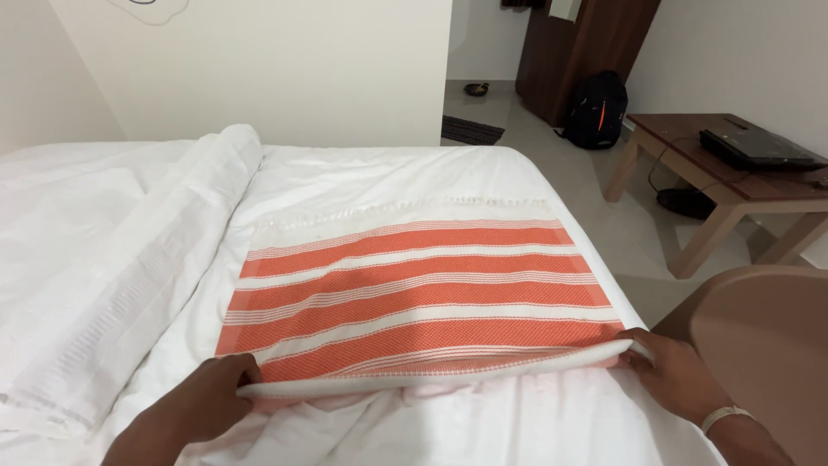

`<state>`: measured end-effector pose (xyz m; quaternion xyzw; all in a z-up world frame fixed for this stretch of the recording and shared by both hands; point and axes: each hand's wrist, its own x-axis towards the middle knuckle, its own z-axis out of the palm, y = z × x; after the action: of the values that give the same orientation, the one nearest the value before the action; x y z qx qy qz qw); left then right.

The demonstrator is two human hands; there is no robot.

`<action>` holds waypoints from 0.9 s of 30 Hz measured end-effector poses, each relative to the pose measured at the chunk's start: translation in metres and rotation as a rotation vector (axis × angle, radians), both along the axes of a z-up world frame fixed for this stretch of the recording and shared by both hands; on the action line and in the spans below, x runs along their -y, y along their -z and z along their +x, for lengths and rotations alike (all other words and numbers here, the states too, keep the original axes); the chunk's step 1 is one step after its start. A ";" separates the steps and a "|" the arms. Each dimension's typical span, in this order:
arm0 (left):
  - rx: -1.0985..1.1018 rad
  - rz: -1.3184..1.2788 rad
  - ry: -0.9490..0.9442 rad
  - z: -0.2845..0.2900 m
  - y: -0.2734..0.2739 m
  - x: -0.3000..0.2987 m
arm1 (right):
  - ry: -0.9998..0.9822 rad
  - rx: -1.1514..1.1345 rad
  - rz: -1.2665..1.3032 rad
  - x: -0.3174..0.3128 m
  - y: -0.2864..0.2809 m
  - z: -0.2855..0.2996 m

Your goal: The person folds a striped towel on a bed. They repeatedly fold the towel in half lengthwise, smoothing it out with both hands after each fold until it is a narrow strip.

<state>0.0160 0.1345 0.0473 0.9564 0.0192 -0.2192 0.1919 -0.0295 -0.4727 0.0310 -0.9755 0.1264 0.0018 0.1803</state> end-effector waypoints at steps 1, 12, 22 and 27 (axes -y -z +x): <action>0.015 0.014 0.006 0.001 0.001 -0.002 | 0.010 -0.001 0.009 -0.002 -0.001 0.000; 0.123 -0.070 0.009 0.008 0.022 -0.024 | 0.126 -0.035 0.061 0.004 0.007 0.011; 0.073 -0.010 -0.088 0.015 0.034 -0.043 | 0.249 0.069 0.254 0.018 0.021 0.013; 0.060 -0.102 -0.172 0.016 0.037 -0.060 | 0.312 0.123 0.306 0.026 0.029 0.018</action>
<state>0.0323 0.1943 0.0106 0.9464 0.0844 -0.1739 0.2589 -0.0114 -0.4987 0.0016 -0.9036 0.2628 -0.0666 0.3317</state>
